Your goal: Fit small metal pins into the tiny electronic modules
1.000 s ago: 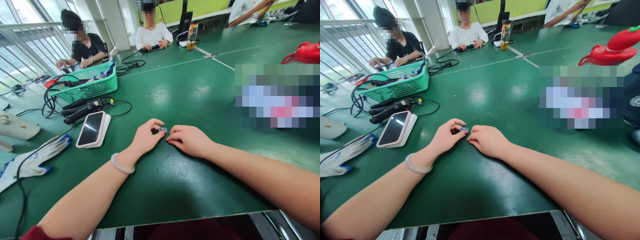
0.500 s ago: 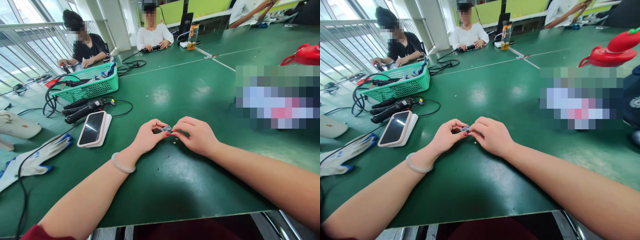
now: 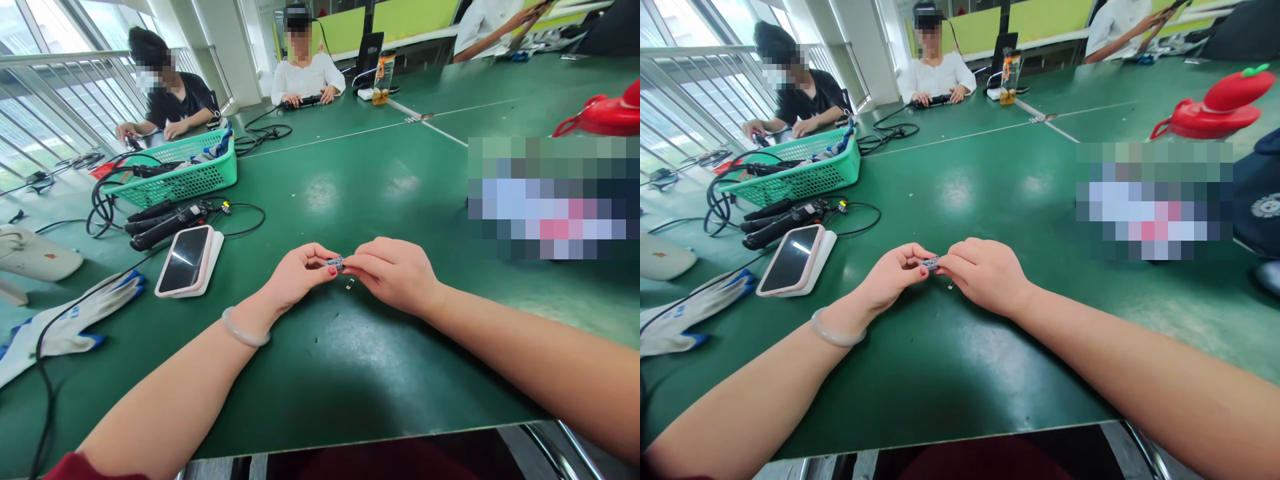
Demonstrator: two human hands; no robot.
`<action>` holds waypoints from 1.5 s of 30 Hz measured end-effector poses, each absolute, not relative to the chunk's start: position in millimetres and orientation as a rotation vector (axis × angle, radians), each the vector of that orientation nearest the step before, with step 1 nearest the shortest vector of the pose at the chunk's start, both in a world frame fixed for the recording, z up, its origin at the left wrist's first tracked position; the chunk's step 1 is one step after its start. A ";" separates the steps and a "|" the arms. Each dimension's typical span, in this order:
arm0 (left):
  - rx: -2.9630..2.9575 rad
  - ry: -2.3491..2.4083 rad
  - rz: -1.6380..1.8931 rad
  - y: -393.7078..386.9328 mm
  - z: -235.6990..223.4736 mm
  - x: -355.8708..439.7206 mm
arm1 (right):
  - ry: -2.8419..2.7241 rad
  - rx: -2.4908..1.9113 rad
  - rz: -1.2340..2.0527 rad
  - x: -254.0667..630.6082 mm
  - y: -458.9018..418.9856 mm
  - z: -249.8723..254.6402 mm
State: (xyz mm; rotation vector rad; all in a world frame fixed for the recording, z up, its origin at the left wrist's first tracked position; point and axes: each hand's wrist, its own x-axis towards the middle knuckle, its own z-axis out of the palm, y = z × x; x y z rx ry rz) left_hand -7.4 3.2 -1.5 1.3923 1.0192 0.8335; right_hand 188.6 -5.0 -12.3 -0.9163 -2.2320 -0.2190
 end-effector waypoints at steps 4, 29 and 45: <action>1.335 1.013 0.884 5.7 -2.7 -8.1 | -2.257 -1.089 0.054 194.6 -2.2 -8.7; 1.524 1.130 0.676 6.5 -5.5 -6.0 | -2.368 -1.327 0.636 195.0 11.1 -14.0; 1.647 1.152 0.663 3.1 -9.3 -3.6 | -2.247 -1.179 0.417 180.5 -3.0 -8.7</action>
